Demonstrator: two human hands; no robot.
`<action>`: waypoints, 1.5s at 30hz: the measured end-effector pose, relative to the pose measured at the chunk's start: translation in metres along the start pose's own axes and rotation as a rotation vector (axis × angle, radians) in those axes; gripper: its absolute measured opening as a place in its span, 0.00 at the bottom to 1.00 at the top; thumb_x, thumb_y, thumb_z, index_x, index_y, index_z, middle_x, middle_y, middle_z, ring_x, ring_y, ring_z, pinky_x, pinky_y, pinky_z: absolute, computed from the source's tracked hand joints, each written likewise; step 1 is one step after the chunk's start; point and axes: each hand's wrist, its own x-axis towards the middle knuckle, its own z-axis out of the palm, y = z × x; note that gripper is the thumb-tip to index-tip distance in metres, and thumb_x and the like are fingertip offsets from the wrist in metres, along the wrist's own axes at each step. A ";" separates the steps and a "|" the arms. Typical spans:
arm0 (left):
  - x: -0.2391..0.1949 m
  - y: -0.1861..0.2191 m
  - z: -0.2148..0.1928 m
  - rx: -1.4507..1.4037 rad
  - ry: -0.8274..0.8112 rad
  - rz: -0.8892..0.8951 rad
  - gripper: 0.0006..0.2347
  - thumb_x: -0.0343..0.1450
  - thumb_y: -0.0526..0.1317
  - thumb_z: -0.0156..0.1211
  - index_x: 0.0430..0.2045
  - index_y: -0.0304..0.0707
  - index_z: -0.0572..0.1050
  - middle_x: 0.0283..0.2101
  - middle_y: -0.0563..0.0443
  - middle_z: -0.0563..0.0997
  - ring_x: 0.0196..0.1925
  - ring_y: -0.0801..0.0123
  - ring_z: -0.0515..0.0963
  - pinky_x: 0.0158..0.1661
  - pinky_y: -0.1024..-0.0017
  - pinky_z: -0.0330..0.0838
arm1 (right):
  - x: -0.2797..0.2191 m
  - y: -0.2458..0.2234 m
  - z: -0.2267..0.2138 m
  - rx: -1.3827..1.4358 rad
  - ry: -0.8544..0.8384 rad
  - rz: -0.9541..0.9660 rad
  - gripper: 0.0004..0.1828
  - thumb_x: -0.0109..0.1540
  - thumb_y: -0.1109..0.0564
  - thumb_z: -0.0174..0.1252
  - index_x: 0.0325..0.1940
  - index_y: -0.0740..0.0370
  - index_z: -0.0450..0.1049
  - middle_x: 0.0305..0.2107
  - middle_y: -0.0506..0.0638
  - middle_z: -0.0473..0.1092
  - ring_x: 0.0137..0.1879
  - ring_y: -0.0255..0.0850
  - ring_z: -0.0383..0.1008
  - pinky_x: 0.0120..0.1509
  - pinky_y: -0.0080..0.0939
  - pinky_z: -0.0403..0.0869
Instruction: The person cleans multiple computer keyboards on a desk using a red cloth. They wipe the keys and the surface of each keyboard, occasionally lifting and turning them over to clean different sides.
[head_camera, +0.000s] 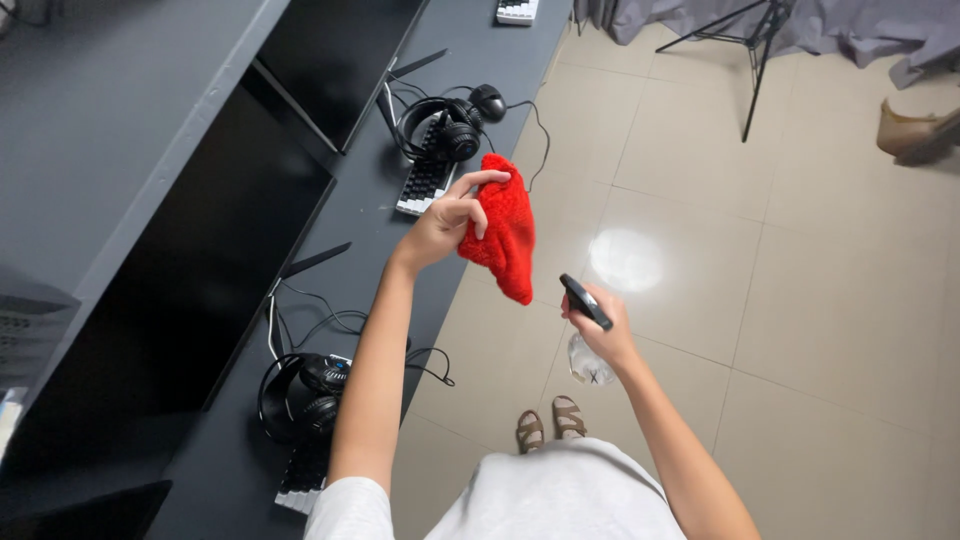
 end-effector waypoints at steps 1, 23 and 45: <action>-0.004 0.002 -0.005 0.005 0.005 -0.002 0.11 0.68 0.18 0.51 0.21 0.34 0.72 0.71 0.43 0.66 0.72 0.54 0.68 0.66 0.63 0.67 | 0.001 -0.015 0.001 0.002 -0.006 -0.003 0.12 0.49 0.69 0.53 0.34 0.63 0.75 0.26 0.49 0.73 0.33 0.39 0.75 0.40 0.36 0.72; -0.090 -0.025 -0.027 -0.892 0.249 0.124 0.09 0.74 0.33 0.51 0.23 0.45 0.66 0.73 0.37 0.63 0.74 0.49 0.63 0.72 0.64 0.57 | -0.005 -0.037 0.061 0.013 -0.167 -0.117 0.16 0.45 0.69 0.49 0.35 0.67 0.74 0.30 0.52 0.70 0.39 0.43 0.72 0.45 0.38 0.70; -0.224 0.055 0.037 0.411 0.632 -0.308 0.10 0.64 0.24 0.61 0.26 0.43 0.79 0.55 0.49 0.77 0.60 0.53 0.73 0.60 0.60 0.67 | 0.124 0.085 0.244 -0.141 -0.440 -0.350 0.27 0.57 0.60 0.66 0.58 0.63 0.65 0.50 0.60 0.64 0.51 0.56 0.70 0.55 0.48 0.71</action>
